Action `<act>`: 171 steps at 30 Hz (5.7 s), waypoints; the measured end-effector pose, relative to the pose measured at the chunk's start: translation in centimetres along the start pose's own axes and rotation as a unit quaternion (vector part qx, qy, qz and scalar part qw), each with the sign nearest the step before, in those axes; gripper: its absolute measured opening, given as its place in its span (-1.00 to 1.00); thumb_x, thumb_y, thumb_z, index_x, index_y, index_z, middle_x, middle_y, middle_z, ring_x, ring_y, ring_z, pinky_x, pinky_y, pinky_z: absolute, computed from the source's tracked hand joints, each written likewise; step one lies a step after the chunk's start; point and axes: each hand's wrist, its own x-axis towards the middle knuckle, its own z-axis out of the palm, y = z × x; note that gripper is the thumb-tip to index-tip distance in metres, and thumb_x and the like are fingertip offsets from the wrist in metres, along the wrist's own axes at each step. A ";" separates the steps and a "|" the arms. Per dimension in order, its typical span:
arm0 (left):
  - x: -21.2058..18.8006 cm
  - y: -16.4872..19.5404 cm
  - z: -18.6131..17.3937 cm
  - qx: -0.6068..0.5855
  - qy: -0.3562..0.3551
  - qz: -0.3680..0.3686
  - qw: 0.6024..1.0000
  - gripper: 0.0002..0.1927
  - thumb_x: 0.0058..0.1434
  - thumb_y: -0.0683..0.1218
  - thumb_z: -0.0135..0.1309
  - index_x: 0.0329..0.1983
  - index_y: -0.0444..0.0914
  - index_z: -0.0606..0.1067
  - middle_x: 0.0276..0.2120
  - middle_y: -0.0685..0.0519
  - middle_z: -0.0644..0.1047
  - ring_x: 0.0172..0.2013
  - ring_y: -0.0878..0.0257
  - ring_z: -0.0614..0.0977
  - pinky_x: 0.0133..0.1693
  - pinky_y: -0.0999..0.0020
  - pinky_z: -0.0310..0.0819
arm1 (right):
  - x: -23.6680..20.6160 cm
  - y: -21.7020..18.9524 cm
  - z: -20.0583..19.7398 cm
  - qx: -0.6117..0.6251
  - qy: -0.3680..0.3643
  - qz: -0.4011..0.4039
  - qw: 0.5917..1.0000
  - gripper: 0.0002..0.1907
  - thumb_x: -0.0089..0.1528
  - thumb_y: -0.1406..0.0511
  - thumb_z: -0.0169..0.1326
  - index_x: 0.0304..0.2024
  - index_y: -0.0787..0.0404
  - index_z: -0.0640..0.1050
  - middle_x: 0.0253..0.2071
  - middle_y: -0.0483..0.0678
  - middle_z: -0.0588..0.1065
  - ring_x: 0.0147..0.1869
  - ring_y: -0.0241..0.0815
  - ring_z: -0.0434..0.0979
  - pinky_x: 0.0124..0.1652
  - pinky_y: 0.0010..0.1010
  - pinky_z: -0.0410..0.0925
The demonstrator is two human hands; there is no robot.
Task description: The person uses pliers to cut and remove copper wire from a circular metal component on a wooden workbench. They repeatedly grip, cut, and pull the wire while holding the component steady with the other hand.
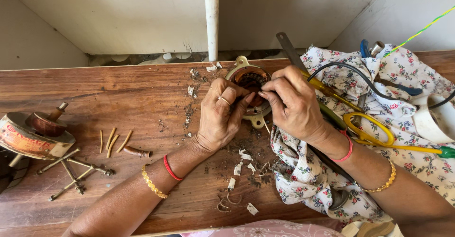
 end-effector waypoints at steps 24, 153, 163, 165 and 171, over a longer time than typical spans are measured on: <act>0.6 -0.1 -0.8 0.082 -0.067 0.019 0.994 -0.55 -0.02 -0.12 0.32 -0.04 -0.24 0.50 -0.09 -0.03 0.49 0.10 -0.12 0.42 0.14 0.00 0.39 | 1.6 0.3 -0.6 0.055 -0.081 -0.047 0.994 -0.82 0.12 0.43 0.28 -0.28 0.28 0.52 0.07 0.07 0.35 0.27 0.04 0.35 0.25 -0.14 0.26; 0.7 -0.2 -0.6 0.062 -0.067 0.087 0.992 -0.73 0.07 -0.24 0.31 -0.16 -0.30 0.53 -0.23 -0.04 0.50 -0.03 -0.08 0.48 0.05 0.06 0.43 | -4.7 -0.4 -9.1 0.612 -0.201 0.296 0.705 -0.23 0.09 0.50 0.09 0.38 0.26 0.27 0.17 0.19 0.46 0.07 -0.02 0.57 -0.10 -0.21 0.52; 0.9 -0.5 -0.9 0.074 -0.086 0.095 0.989 -0.72 0.09 -0.18 0.34 -0.14 -0.27 0.55 -0.24 0.00 0.50 -0.02 -0.04 0.47 0.11 0.03 0.41 | -7.1 0.1 -7.7 0.539 -0.257 0.397 0.697 -0.86 -0.02 0.49 0.06 -0.38 0.37 0.45 -0.02 0.26 0.57 0.04 0.07 0.67 -0.11 -0.10 0.56; 0.8 -0.4 -0.7 0.073 -0.073 0.095 0.990 -0.72 0.10 -0.19 0.33 -0.14 -0.26 0.54 -0.21 -0.01 0.51 0.02 -0.06 0.46 0.11 0.04 0.40 | -7.4 0.2 -8.2 0.530 -0.260 0.401 0.700 -0.88 -0.01 0.47 0.05 -0.40 0.36 0.47 -0.03 0.20 0.57 0.10 0.02 0.67 -0.08 -0.12 0.57; 0.8 -0.3 -0.6 0.051 -0.071 0.063 0.994 -0.72 0.09 -0.21 0.33 -0.14 -0.27 0.55 -0.25 -0.02 0.49 -0.03 -0.04 0.45 0.03 0.07 0.42 | -7.5 1.4 -9.1 0.453 -0.296 0.438 0.718 -0.78 -0.02 0.44 0.13 -0.30 0.37 0.55 -0.17 0.14 0.63 -0.08 -0.13 0.60 -0.09 -0.33 0.45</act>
